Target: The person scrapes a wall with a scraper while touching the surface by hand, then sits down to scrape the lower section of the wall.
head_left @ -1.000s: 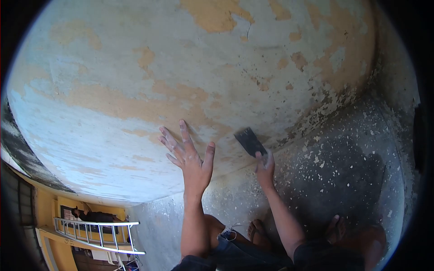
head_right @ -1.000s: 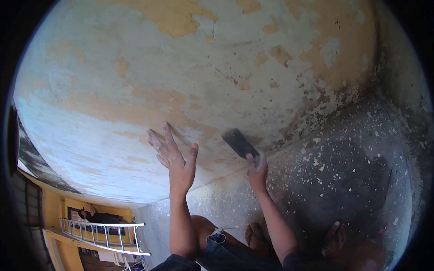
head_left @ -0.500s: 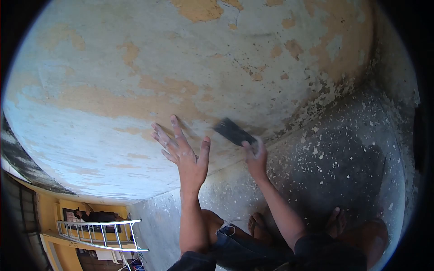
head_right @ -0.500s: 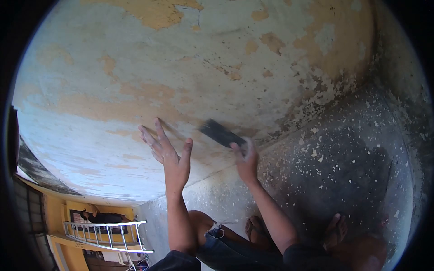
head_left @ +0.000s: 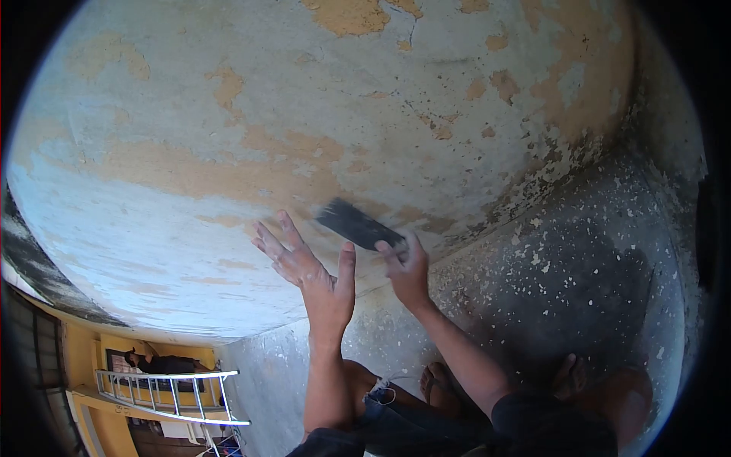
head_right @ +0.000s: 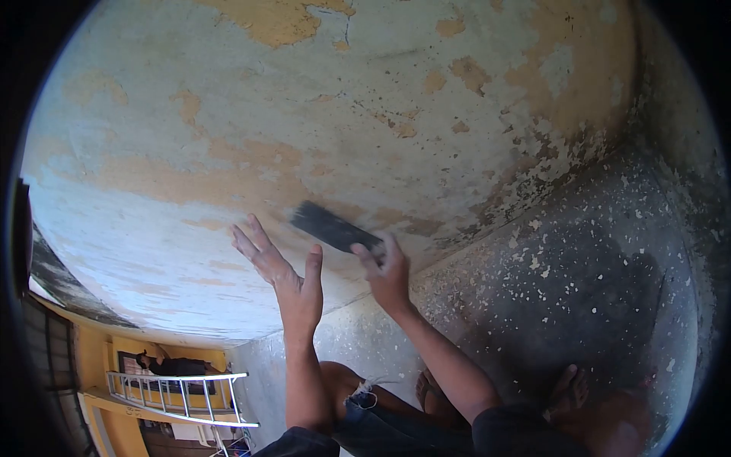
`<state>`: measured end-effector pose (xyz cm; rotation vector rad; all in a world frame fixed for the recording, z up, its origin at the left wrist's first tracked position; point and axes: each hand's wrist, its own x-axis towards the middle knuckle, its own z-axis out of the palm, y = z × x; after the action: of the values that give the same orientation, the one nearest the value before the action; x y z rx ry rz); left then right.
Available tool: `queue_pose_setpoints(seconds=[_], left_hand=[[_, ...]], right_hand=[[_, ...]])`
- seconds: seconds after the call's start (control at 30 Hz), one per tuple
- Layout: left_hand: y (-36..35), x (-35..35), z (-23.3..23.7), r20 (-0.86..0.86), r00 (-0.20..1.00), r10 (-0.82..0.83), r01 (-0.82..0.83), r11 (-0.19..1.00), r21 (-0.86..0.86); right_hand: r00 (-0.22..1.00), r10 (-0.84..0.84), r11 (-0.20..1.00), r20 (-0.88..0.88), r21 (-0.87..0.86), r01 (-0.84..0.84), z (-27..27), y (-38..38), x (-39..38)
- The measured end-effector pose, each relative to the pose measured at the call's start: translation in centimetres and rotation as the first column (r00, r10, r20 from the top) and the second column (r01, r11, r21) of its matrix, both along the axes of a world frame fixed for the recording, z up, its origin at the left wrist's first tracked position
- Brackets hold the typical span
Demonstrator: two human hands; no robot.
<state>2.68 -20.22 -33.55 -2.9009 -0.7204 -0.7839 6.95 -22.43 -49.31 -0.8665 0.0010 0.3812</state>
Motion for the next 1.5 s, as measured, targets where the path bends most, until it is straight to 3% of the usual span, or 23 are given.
queue_pose_setpoints(seconds=[0.07, 0.1, 0.2, 0.27, 0.3, 0.43, 0.5, 0.53, 0.6, 0.63, 0.67, 0.73, 0.8, 0.87, 0.97, 1.1, 1.17, 1.27, 1.33, 1.43, 1.5], left_hand=[[0.3, -0.4, -0.1, -0.003, 1.000, -0.002, 0.002, 1.000, -0.005], [0.7, -0.6, 0.1, -0.003, 1.000, -0.005, 0.005, 1.000, -0.005], [1.8, -1.0, 0.1, 0.029, 1.000, -0.001, 0.001, 1.000, -0.028], [2.1, -1.3, 0.4, 0.033, 0.999, -0.005, 0.006, 0.999, -0.034], [2.0, -1.6, 0.5, 0.037, 0.999, 0.006, -0.004, 0.999, -0.053], [1.7, -2.0, 0.5, 0.054, 0.998, -0.034, 0.038, 0.995, -0.088], [1.7, -1.9, 0.1, 0.028, 0.999, -0.020, 0.022, 0.996, -0.089], [1.9, -1.9, 0.2, 0.000, 1.000, -0.011, 0.011, 0.997, -0.075], [2.4, -1.7, 0.2, 0.005, 1.000, 0.015, -0.015, 0.998, -0.058], [2.6, -1.4, 0.2, 0.006, 0.999, 0.040, -0.040, 0.997, -0.059], [2.5, -1.2, 0.4, 0.009, 1.000, 0.029, -0.029, 0.998, -0.051], [2.2, -1.2, 0.7, 0.020, 0.999, 0.028, -0.027, 0.999, -0.034], [1.7, -1.7, 0.9, 0.029, 0.999, 0.031, -0.030, 0.998, -0.046], [1.6, -1.5, 0.6, 0.057, 0.998, -0.007, 0.011, 0.998, -0.058], [1.8, -1.4, 0.5, 0.046, 0.999, 0.002, -0.001, 1.000, -0.016], [1.8, -1.6, 0.7, 0.060, 0.998, 0.026, -0.025, 0.999, -0.020], [1.8, -1.7, 1.0, 0.050, 0.998, 0.036, -0.035, 0.999, -0.026], [1.1, -2.2, 1.7, 0.142, 0.988, -0.060, 0.066, 0.997, -0.040], [0.9, -2.3, 1.8, 0.186, 0.976, -0.112, 0.127, 0.989, -0.070], [1.2, -2.3, 1.2, 0.159, 0.982, -0.107, 0.109, 0.994, -0.005], [1.7, -2.2, 0.9, 0.137, 0.989, -0.056, 0.057, 0.998, -0.003]], right_hand=[[0.984, -0.022, 0.999, 0.175, 0.041, 0.015, 1.9, 0.2, 0.8], [0.984, -0.023, 0.999, 0.176, 0.050, 0.015, 1.2, 0.6, 0.2], [0.999, 0.031, 0.999, 0.016, 0.011, -0.031, -4.0, 1.5, -2.6], [0.997, -0.065, 0.993, -0.048, -0.098, 0.060, -6.5, 1.8, -4.1], [0.995, -0.100, 0.990, -0.013, -0.100, 0.098, -6.0, 1.7, -4.2], [0.998, 0.016, 0.994, 0.054, -0.105, -0.010, 1.3, 0.7, -0.9], [0.992, -0.028, 1.000, 0.126, 0.015, 0.026, 3.6, 0.6, 0.1], [0.992, -0.026, 0.999, 0.126, 0.024, 0.023, 2.8, 0.8, -0.5], [0.996, -0.030, 0.997, -0.080, 0.063, 0.035, -1.0, 1.9, -2.2], [0.997, -0.040, 0.996, -0.072, 0.076, 0.045, -3.0, 2.1, -3.4], [0.993, -0.033, 0.999, -0.118, -0.002, 0.033, -5.3, 2.2, -4.9], [0.984, -0.028, 0.997, -0.175, -0.082, 0.013, -4.9, 2.4, -4.9], [0.997, -0.047, 0.998, -0.054, 0.044, 0.049, -2.9, 3.5, -4.6], [0.992, -0.044, 0.997, 0.119, 0.062, 0.037, 2.2, 2.8, -1.4], [0.978, -0.038, 0.994, 0.203, 0.112, 0.015, 6.0, 1.3, 1.6], [0.998, -0.016, 0.996, 0.069, 0.091, 0.010, 0.4, 1.8, -1.4], [0.999, -0.026, 1.000, -0.029, -0.016, 0.026, -2.1, 1.8, -3.0], [0.999, -0.015, 0.998, -0.028, 0.066, 0.017, 1.6, 1.9, -2.9], [0.987, 0.010, 0.999, 0.163, 0.039, -0.017, 4.6, 2.2, -1.5], [0.990, -0.035, 0.987, 0.135, 0.158, 0.014, 7.5, 2.2, -0.1], [0.992, -0.078, 0.989, 0.097, 0.130, 0.065, 3.7, 3.6, -1.1]])
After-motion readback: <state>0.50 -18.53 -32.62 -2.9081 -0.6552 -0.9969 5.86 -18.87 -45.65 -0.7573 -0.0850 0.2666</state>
